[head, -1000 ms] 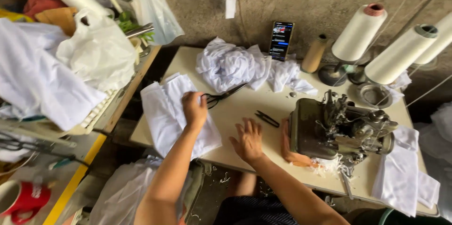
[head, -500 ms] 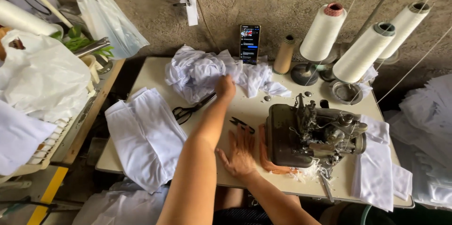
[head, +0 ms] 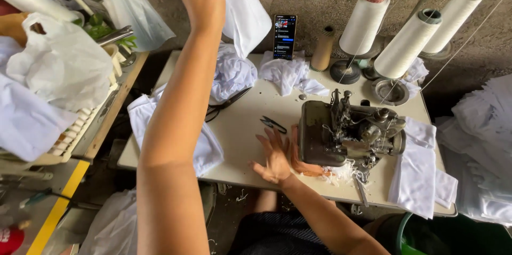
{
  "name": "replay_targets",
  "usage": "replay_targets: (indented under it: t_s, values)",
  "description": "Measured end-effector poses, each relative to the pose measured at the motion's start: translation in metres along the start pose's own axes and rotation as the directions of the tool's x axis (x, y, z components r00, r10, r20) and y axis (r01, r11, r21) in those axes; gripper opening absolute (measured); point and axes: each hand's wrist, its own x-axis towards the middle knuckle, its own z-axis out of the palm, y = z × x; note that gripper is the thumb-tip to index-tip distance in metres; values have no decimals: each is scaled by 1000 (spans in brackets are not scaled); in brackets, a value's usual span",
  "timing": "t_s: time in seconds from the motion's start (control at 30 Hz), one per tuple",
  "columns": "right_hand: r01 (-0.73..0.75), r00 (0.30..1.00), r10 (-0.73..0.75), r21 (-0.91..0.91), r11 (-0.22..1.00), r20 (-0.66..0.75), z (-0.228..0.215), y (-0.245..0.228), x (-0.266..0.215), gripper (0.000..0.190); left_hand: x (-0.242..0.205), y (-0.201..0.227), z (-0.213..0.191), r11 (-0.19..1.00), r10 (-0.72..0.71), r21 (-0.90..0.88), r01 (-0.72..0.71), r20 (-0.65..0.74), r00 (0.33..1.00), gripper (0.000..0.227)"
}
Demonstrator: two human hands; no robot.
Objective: A person is inspecting and folding white fabric pieces at a sewing workstation, occasionally using small scissors to adjust the fabric.
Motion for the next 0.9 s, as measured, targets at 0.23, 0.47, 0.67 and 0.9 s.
replay_targets:
  t_s: [0.23, 0.47, 0.67, 0.9]
  values:
    - [369, 888, -266, 236, 899, -376, -131, -121, -20, 76, -118, 197, -87, 953, 178, 113, -282, 544, 820, 42]
    - [459, 843, -251, 391, 798, -476, -205, -153, -58, 64, -205, 266, -118, 941, 148, 79, -329, 778, 610, 37]
    - [515, 826, -462, 99, 851, -323, -224, -144, -89, 18, -247, 253, -132, 967, -110, 236, -96, 726, 678, 22]
    - [512, 855, -498, 84, 855, -145, -262, -138, -112, 32, -252, 255, -133, 996, -87, 79, 40, 790, 606, 25]
